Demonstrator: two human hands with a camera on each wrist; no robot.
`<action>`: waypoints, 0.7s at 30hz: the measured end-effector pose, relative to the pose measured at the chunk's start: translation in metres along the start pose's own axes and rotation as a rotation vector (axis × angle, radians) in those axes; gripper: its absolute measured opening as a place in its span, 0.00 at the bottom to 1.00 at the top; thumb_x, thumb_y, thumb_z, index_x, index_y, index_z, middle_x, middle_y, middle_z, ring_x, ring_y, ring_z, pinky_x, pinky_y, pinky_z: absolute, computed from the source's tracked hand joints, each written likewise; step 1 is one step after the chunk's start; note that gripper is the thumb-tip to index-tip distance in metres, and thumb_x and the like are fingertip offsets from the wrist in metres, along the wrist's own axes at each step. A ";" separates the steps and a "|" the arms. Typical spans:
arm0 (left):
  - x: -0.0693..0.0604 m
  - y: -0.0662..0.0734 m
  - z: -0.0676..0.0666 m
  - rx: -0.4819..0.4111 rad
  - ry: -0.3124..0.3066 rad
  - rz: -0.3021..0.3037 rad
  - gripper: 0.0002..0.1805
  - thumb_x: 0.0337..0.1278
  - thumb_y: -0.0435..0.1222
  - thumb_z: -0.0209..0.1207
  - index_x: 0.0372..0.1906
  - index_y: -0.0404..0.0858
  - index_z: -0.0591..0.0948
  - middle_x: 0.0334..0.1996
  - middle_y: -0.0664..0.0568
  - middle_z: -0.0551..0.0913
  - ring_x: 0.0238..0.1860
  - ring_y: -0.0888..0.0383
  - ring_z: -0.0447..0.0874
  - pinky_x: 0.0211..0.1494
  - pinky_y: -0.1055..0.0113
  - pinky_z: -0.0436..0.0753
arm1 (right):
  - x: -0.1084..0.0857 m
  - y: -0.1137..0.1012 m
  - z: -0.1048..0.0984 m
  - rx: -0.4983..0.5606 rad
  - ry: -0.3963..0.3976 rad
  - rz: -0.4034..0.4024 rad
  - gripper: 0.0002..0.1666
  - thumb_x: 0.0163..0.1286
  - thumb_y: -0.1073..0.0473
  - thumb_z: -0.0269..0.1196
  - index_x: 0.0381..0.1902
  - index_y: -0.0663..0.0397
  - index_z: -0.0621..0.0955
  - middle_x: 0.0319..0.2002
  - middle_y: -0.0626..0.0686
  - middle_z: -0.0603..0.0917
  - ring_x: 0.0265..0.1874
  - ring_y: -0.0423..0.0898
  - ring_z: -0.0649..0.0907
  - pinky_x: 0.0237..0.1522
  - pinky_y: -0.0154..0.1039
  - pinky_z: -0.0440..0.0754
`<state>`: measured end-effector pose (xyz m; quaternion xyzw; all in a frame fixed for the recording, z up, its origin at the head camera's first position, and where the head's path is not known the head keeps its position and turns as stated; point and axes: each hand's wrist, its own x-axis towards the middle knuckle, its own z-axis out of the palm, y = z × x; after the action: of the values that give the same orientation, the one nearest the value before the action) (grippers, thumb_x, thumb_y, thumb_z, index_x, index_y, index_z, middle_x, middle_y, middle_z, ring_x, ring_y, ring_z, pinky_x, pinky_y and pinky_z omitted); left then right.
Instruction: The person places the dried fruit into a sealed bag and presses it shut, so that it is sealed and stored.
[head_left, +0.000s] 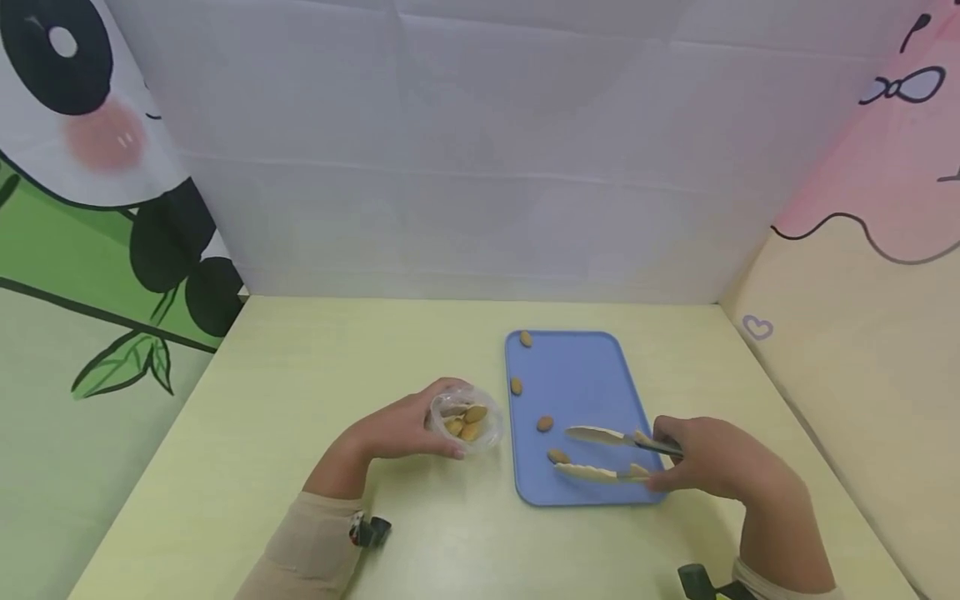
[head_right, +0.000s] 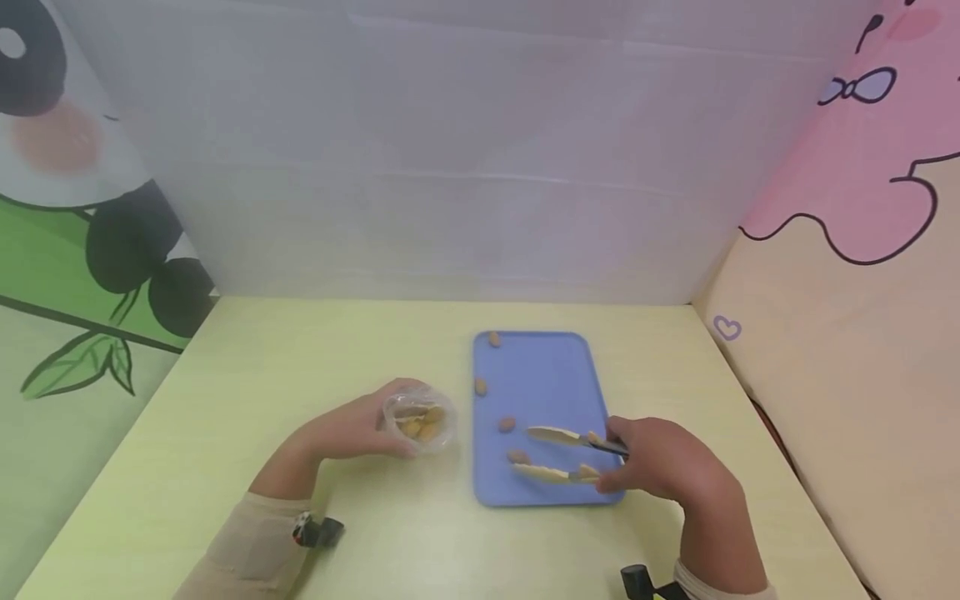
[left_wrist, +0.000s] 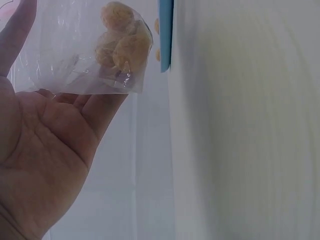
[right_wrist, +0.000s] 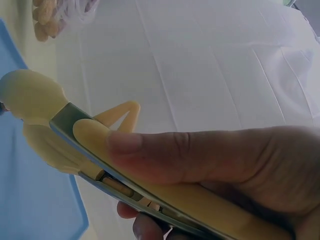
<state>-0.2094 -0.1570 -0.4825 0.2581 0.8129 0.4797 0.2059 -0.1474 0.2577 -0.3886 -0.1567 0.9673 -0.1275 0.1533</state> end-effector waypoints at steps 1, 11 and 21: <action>0.000 0.000 0.000 -0.004 -0.003 0.003 0.46 0.43 0.50 0.75 0.67 0.62 0.61 0.57 0.52 0.75 0.51 0.52 0.75 0.54 0.56 0.74 | -0.001 0.000 0.001 0.001 0.000 -0.003 0.25 0.48 0.40 0.73 0.25 0.38 0.68 0.17 0.39 0.66 0.18 0.35 0.65 0.23 0.33 0.63; 0.000 0.001 0.001 -0.009 -0.012 -0.002 0.46 0.44 0.50 0.75 0.67 0.62 0.61 0.58 0.52 0.75 0.52 0.52 0.75 0.54 0.56 0.74 | -0.002 0.000 0.005 0.017 0.000 -0.028 0.19 0.51 0.42 0.72 0.26 0.37 0.72 0.19 0.39 0.71 0.18 0.36 0.68 0.24 0.34 0.66; -0.002 0.007 0.001 -0.013 -0.012 -0.010 0.46 0.44 0.50 0.75 0.67 0.62 0.61 0.58 0.51 0.75 0.52 0.53 0.75 0.54 0.56 0.74 | -0.003 0.003 0.002 0.055 -0.024 -0.031 0.20 0.53 0.41 0.72 0.28 0.36 0.71 0.19 0.40 0.73 0.16 0.38 0.71 0.21 0.34 0.68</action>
<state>-0.2055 -0.1551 -0.4765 0.2556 0.8099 0.4823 0.2146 -0.1446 0.2606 -0.3908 -0.1687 0.9590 -0.1544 0.1672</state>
